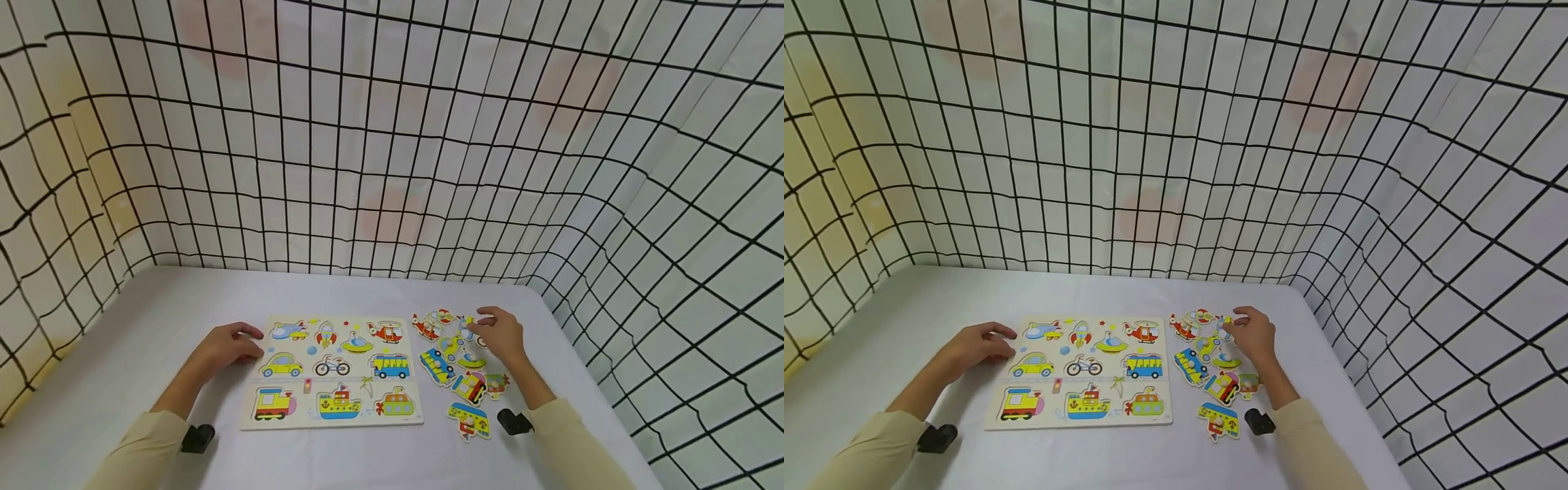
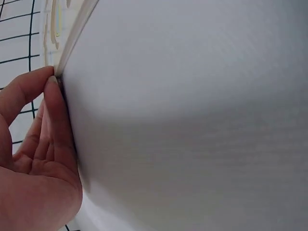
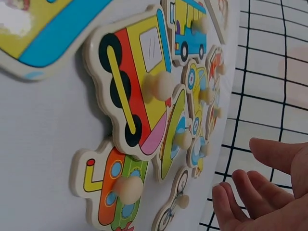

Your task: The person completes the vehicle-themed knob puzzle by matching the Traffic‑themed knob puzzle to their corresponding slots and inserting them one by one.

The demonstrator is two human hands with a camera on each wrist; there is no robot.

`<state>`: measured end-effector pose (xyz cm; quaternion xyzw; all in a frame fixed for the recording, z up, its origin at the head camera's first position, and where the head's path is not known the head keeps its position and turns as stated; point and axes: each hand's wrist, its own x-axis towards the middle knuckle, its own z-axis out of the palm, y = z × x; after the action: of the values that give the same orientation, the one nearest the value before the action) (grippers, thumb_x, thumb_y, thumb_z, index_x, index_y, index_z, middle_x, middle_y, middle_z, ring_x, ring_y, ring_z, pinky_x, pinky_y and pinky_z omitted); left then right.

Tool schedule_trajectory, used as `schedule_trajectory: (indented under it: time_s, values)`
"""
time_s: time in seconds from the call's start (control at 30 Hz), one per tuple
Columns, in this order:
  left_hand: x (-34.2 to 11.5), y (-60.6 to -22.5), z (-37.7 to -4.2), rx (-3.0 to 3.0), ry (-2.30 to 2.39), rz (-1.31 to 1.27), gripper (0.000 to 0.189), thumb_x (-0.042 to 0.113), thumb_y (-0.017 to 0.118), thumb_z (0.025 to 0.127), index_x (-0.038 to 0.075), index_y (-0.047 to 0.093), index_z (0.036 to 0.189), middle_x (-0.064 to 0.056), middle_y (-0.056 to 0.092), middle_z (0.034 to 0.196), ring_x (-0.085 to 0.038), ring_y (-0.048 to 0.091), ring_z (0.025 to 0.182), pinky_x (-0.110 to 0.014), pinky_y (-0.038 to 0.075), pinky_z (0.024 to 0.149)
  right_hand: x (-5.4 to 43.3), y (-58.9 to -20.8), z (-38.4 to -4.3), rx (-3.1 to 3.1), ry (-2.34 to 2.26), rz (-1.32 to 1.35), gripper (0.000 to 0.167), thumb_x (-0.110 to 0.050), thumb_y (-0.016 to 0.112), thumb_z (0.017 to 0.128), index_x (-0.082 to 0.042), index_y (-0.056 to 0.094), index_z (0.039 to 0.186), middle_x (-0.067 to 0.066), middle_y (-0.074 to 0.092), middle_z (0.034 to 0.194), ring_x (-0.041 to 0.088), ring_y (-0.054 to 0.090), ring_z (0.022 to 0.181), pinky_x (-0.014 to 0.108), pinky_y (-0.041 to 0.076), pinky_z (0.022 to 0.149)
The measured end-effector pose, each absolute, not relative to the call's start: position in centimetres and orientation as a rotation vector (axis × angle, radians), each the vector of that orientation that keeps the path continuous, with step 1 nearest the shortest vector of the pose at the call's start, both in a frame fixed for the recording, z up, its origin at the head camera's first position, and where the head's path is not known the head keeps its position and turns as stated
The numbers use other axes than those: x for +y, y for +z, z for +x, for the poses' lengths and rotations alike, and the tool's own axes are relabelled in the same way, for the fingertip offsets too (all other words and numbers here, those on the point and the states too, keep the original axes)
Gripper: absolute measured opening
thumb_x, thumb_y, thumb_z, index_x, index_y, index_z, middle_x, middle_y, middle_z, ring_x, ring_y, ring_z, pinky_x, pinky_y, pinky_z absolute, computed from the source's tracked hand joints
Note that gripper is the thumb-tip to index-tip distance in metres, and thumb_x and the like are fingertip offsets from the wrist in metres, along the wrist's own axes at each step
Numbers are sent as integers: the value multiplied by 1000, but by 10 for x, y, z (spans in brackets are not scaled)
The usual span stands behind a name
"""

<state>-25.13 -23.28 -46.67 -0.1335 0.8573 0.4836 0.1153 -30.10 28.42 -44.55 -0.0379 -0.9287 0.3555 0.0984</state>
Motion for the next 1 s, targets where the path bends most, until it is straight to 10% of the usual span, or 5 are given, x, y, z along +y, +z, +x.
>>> schedule_trajectory:
  time_s: [1.0]
  values:
    - [-242,-484,-257,2445,1551,-419,47,18,77,81,3,67,124,-15,72,105,-23,60,79,-30,49,69,285,-463,-331,-2851,1206,-310,40,-20,72,88,-3,70,124,24,64,130,37,61,111,46,52,88]
